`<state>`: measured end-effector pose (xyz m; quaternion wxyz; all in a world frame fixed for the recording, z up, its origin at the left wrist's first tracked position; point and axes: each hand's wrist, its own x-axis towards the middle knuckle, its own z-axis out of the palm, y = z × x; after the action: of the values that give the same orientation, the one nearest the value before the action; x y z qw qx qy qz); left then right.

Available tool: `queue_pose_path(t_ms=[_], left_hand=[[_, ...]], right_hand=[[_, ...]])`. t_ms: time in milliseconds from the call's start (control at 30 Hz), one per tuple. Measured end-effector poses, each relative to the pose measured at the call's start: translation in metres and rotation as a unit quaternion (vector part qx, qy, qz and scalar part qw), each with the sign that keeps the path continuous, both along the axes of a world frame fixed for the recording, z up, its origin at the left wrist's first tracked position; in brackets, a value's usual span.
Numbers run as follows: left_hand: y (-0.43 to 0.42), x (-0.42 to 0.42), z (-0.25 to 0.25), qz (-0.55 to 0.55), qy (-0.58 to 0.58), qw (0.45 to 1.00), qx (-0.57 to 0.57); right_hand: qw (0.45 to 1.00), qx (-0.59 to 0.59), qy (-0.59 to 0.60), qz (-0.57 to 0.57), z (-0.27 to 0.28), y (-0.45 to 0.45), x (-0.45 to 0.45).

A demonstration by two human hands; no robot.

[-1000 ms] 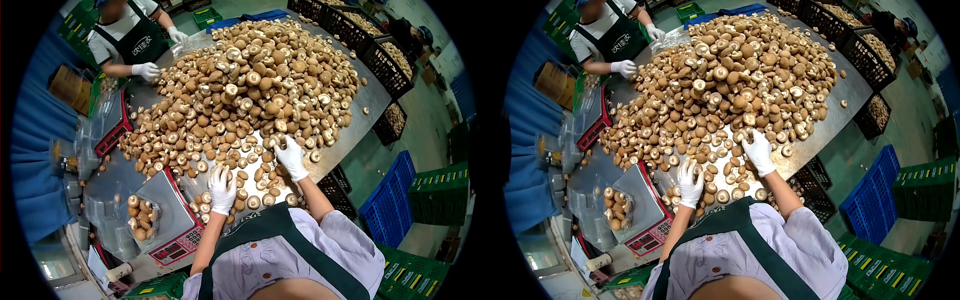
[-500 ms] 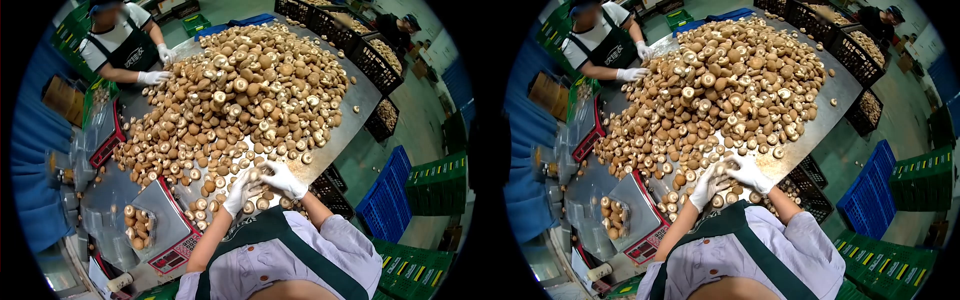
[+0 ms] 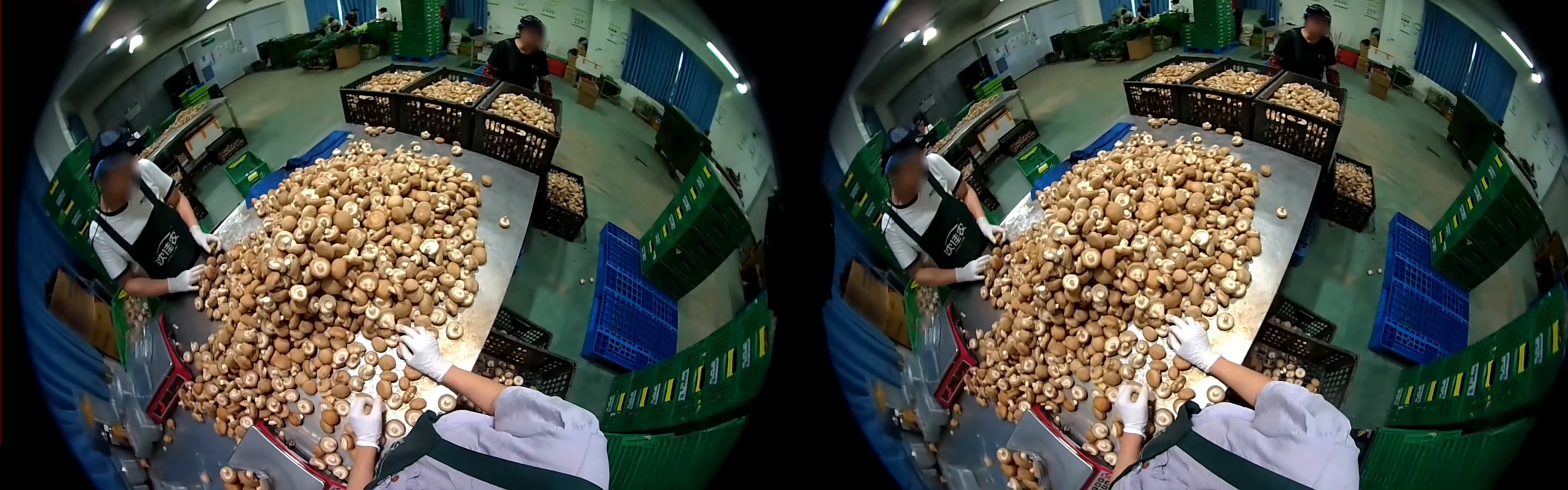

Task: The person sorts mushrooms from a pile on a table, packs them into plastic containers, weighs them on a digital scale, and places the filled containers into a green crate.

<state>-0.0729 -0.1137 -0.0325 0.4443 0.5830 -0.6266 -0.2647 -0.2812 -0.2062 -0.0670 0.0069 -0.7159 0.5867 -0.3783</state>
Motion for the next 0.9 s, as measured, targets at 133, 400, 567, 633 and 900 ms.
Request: queue_pose_path(t_ms=[133, 400, 567, 633, 900], left_hand=[[-0.0014, 0.0022, -0.0167, -0.038, -0.121, 0.99, -0.062], [-0.0021, 0.0013, -0.017, -0.045, -0.138, 0.986, -0.088], [-0.0013, 0.0011, -0.0169, -0.04, -0.124, 0.988, -0.087], [-0.0012, 0.0011, -0.0159, -0.039, -0.126, 0.988, -0.082], [-0.0002, 0.0008, -0.0146, -0.038, -0.115, 0.99, -0.069]], right_hand=[[1.0, -0.01, -0.012, 0.001, 0.0002, -0.0003, -0.0001], [1.0, -0.002, -0.022, -0.008, -0.0006, -0.0004, -0.0002], [0.999, 0.005, -0.034, -0.01, -0.0008, -0.001, 0.0008], [1.0, 0.001, -0.028, -0.011, -0.0011, -0.0017, 0.0006], [1.0, 0.006, -0.028, -0.006, 0.001, -0.0008, 0.0003]])
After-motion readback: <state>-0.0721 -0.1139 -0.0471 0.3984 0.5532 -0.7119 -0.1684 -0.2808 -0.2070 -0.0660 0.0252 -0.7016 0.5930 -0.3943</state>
